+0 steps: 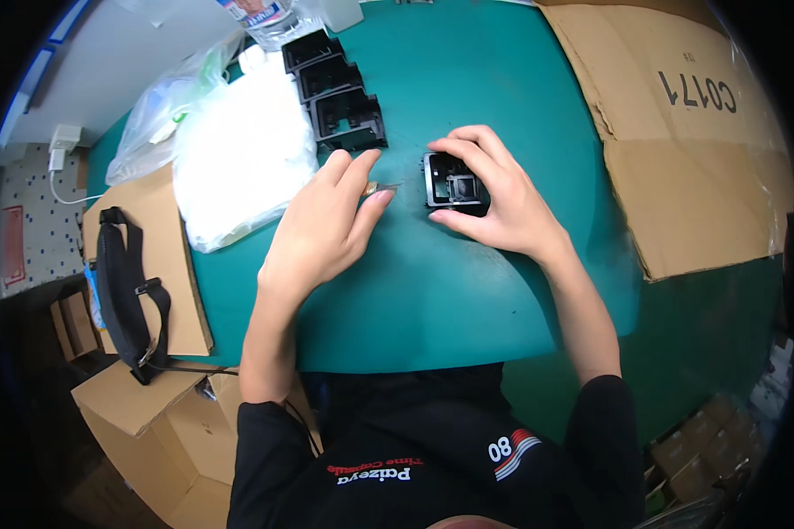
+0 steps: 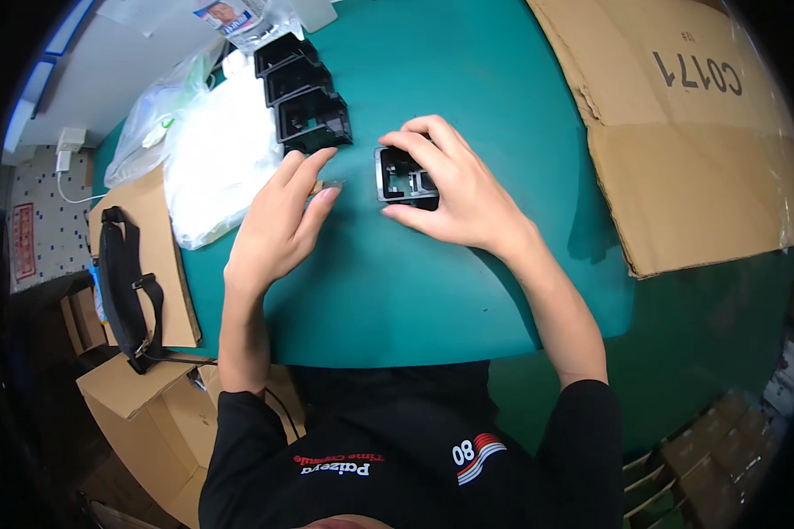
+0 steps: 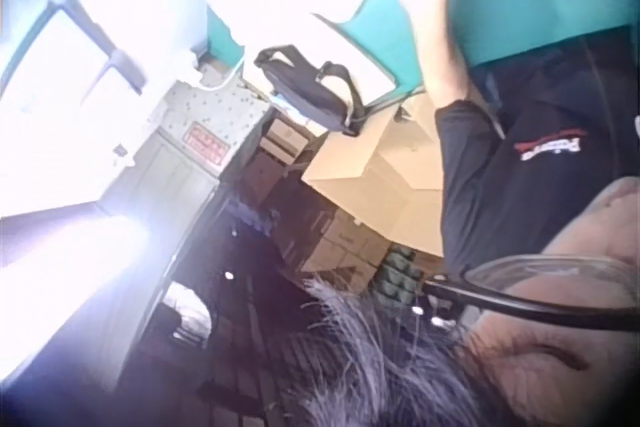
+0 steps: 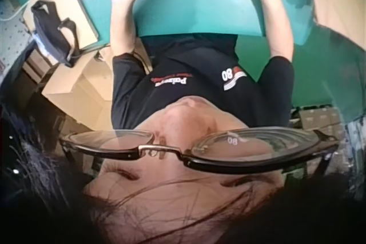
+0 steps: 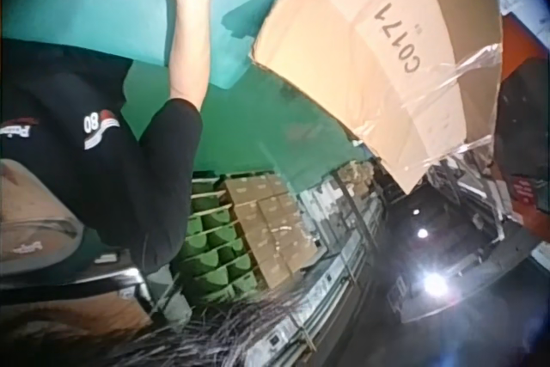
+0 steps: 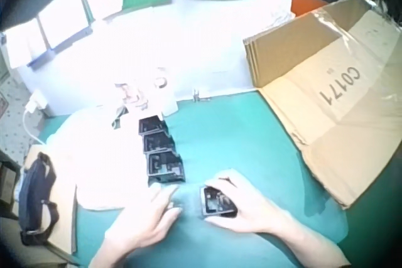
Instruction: The person handles small black plastic components on a green workbench, using a red plastic tool to pry open a component. They then place the components into clear plastic bags and seal them. The person also handles a white plastic bag and stacks the packaged components.
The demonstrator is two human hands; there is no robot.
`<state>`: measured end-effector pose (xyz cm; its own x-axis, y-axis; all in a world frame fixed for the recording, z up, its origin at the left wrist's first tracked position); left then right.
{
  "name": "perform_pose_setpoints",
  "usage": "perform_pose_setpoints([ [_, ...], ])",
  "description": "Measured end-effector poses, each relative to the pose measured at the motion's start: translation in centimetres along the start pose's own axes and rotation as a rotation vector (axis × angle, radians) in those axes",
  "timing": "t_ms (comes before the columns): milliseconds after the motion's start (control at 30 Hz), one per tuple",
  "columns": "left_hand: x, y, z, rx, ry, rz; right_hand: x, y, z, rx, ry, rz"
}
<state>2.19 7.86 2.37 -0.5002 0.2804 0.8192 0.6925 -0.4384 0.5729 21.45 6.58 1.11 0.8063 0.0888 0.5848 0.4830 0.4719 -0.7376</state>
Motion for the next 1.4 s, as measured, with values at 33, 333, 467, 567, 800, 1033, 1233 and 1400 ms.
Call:
perform_pose_setpoints([
  [33, -0.4, 0.2, -0.2, -0.014, 0.000, -0.003, 0.1, -0.3, 0.0, -0.009, 0.020, 0.002],
  [333, -1.6, 0.7, -1.4, -0.075, 0.038, 0.019, -1.3, 0.3, -0.2, -0.003, 0.019, -0.071],
  [467, -1.4, 1.6, -1.5, -0.145, 0.106, 0.078, -1.4, 0.3, -0.1, -0.003, 0.017, -0.064],
  [567, -0.9, 2.1, -1.6, -0.162, 0.147, 0.113, -1.3, 0.1, -0.2, -0.006, 0.019, -0.075],
  [800, -1.5, 2.2, -1.8, -0.183, 0.173, 0.110, -1.4, 0.4, -0.3, -0.010, 0.025, -0.085],
  [1033, -1.4, 2.2, -1.8, -0.196, 0.201, 0.120, -1.6, 0.5, -0.3, 0.017, 0.028, -0.117],
  [1233, -1.2, 1.8, -2.0, -0.170, 0.074, 0.121, -1.7, 0.4, -0.3, 0.018, 0.013, -0.137],
  [1400, -1.0, 1.8, -2.1, -0.177, 0.113, 0.126, -1.5, 0.4, -0.1, 0.032, 0.013, -0.124],
])
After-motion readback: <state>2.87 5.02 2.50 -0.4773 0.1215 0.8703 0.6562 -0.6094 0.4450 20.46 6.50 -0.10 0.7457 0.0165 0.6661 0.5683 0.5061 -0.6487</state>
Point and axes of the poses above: each hand's wrist, its own z-axis towards the middle knuckle, its own x-axis out of the back of the hand, y = z × x, the point moved 7 cm from there along z, towards the middle knuckle
